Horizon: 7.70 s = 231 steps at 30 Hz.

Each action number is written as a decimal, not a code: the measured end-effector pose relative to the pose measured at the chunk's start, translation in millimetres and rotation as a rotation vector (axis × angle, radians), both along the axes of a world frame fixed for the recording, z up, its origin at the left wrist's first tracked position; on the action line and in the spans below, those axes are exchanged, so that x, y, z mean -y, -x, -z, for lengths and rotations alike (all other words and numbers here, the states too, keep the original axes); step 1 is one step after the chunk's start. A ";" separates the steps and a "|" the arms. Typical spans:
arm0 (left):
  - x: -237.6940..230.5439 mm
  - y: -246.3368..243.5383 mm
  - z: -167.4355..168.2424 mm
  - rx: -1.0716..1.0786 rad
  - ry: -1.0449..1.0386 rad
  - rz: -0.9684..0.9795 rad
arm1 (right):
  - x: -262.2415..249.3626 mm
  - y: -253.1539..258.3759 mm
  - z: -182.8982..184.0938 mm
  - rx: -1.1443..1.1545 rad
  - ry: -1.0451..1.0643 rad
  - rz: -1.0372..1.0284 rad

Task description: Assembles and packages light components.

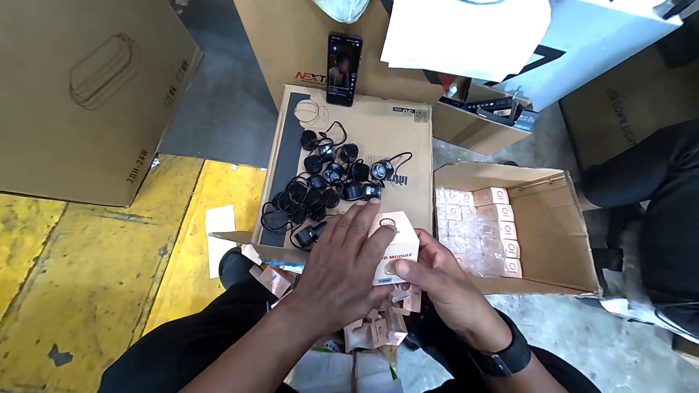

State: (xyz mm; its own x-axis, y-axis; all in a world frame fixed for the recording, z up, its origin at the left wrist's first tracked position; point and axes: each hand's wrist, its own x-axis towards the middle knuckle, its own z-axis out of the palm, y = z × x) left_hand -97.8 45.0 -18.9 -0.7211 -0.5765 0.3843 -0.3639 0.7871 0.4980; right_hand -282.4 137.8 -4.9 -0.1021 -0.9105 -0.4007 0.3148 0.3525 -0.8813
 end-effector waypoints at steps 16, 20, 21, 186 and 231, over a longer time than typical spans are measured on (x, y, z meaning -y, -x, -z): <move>0.2 -2.3 -0.5 0.029 -0.072 -0.002 | -1.3 -7.1 0.9 0.028 -0.046 -0.058; -0.3 -1.8 -0.9 0.031 -0.077 -0.004 | -1.8 -6.7 0.3 0.021 -0.054 -0.067; -0.3 -1.8 -1.0 0.033 -0.078 -0.003 | -2.0 -6.7 0.4 0.025 -0.051 -0.068; 1.3 -2.5 -10.0 0.028 -0.161 -0.072 | -4.6 -0.9 0.9 0.311 0.036 -0.103; 0.9 -2.3 -10.5 0.032 -0.173 -0.076 | -3.1 -1.8 -1.7 0.257 0.006 -0.098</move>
